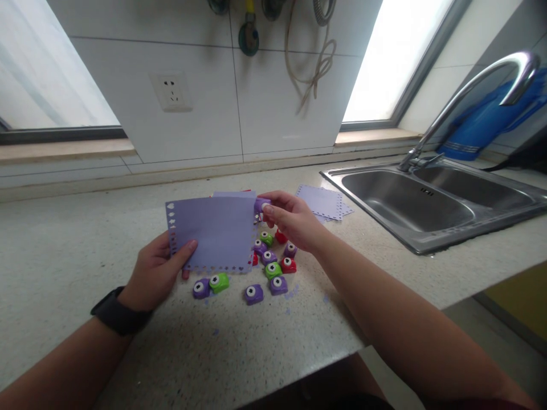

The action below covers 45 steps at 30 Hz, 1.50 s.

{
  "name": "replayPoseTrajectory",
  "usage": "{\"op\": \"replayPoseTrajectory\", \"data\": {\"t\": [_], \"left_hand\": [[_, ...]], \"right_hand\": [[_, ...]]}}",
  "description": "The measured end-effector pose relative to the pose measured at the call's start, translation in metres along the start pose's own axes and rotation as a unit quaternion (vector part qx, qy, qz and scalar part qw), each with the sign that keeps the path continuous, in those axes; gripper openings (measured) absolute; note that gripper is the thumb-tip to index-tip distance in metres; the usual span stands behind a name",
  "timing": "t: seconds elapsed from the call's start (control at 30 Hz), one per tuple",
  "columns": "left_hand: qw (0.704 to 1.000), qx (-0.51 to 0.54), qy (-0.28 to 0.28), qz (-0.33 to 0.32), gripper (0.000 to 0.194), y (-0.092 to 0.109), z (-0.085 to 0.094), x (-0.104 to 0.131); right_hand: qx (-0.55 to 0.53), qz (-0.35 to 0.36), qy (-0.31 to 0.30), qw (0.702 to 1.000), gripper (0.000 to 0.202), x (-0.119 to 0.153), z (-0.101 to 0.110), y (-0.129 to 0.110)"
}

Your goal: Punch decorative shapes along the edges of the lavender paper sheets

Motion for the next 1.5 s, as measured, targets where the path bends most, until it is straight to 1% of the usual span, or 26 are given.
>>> {"op": "replayPoseTrajectory", "data": {"t": [0.13,0.4,0.7,0.93,1.07,1.23,1.37,1.5], "left_hand": [[1.0,0.014,0.016,0.02,0.022,-0.0002,-0.0003,0.0001],[0.999,0.027,0.023,0.04,0.024,0.0009,-0.0026,0.0011],[0.999,0.022,0.027,0.035,0.025,-0.0007,-0.0022,0.0006],[0.998,0.027,0.029,0.046,0.03,-0.0039,-0.0022,0.0025],[0.998,0.03,0.033,0.046,0.033,-0.0008,-0.0031,0.0028],[0.998,0.027,0.022,0.057,0.031,0.0028,-0.0039,0.0043],[0.999,0.016,0.011,0.046,0.031,0.0018,-0.0038,0.005],[0.999,0.012,0.012,0.038,0.031,0.0021,-0.0039,0.0056]], "right_hand": [[-0.017,-0.005,0.005,1.0,0.031,0.0006,-0.0025,-0.0029],[-0.002,-0.012,0.012,1.0,0.03,-0.0004,0.0015,-0.0015],[-0.018,-0.011,0.013,1.0,0.027,-0.0003,0.0006,-0.0018],[-0.009,-0.003,0.005,1.0,0.026,-0.0003,0.0012,-0.0009],[-0.006,-0.01,0.009,1.0,0.029,-0.0003,0.0022,-0.0005],[-0.008,-0.009,0.007,1.0,0.027,0.0001,0.0023,-0.0001],[-0.028,-0.01,0.003,1.0,0.026,0.0004,0.0011,0.001],[-0.03,-0.014,0.0,0.999,0.025,0.0006,0.0002,0.001]]}}
Point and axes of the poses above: each hand's wrist, its own x-axis away from the middle knuckle, its own z-axis out of the back of the hand, y = z × x, the point moved 2 cm from there along -x, towards the middle knuckle, and after that the axes turned 8 degrees about y, right-handed, at the moved point
